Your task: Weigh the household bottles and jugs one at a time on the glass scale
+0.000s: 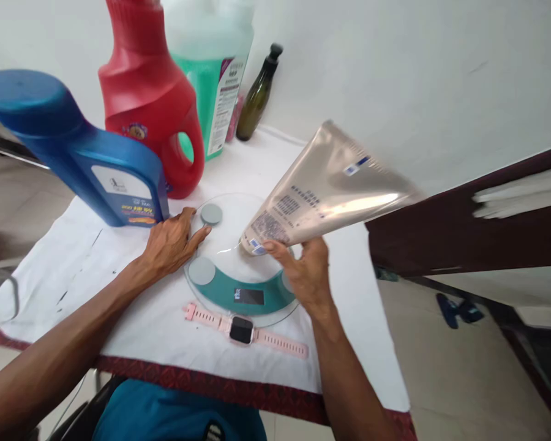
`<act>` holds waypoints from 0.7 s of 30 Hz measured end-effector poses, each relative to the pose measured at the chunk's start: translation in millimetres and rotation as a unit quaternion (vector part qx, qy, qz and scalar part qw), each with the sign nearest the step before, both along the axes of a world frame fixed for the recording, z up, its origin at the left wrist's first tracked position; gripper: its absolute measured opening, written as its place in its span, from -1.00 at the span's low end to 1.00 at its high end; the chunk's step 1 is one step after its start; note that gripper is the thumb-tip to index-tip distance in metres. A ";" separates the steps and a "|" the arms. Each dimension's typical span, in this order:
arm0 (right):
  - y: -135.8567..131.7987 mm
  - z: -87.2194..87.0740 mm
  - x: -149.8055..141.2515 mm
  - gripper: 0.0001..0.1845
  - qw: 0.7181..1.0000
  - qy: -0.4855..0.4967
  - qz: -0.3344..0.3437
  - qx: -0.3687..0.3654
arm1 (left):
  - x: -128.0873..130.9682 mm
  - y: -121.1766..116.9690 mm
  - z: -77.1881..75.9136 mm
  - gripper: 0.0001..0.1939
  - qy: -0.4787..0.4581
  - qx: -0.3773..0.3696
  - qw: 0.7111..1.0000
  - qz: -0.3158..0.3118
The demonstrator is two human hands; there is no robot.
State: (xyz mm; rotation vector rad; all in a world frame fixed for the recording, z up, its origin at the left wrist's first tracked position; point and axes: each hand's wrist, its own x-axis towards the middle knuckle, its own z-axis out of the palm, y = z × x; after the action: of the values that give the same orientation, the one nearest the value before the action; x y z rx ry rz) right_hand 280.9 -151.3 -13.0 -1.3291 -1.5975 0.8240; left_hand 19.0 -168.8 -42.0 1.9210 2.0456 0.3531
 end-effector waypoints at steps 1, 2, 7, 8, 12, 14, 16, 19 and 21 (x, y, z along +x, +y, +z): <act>0.9 5.1 -8.2 -0.47 1.000 -0.007 0.000 -0.030 | -0.1 -0.2 0.0 -0.44 -0.001 -0.002 1.000 0.001; 1.5 9.0 -15.8 -0.51 0.999 -0.011 0.002 -0.050 | -0.1 -0.4 -0.1 -0.46 -0.002 -0.002 1.000 0.003; 2.0 17.0 -33.1 -0.58 0.998 0.001 -0.020 -0.062 | 1.1 0.1 -0.4 -0.51 0.006 -0.009 1.000 -0.001; 4.6 17.9 -31.7 -0.57 0.998 0.014 -0.028 -0.063 | 1.4 0.0 -0.1 -0.52 0.007 -0.011 1.000 -0.002; 47.8 20.8 -13.8 -0.47 0.993 0.057 -0.084 -0.054 | 1.8 -0.7 -1.9 -0.55 0.006 0.002 1.000 -0.007; 93.4 19.7 -1.1 -0.42 0.990 0.029 -0.140 -0.021 | 1.2 -1.2 -6.8 -0.55 0.002 0.021 1.000 -0.008; 150.0 17.0 11.7 -0.43 0.981 -0.008 -0.192 0.015 | 0.3 -1.9 -14.6 -0.54 -0.004 0.051 0.999 -0.009; 237.4 14.6 28.8 -0.53 0.966 -0.028 -0.256 0.036 | -0.7 -3.0 -27.2 -0.53 -0.008 0.130 0.991 -0.015; 287.1 14.7 38.2 -0.59 0.953 -0.046 -0.294 0.048 | -0.6 -3.4 -31.9 -0.53 -0.007 0.182 0.983 -0.021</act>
State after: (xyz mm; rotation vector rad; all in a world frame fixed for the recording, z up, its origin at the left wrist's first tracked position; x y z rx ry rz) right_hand 319.0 135.9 1.6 -1.6670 -1.1836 0.3167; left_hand 18.4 -172.2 -73.9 2.1526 2.0375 0.7766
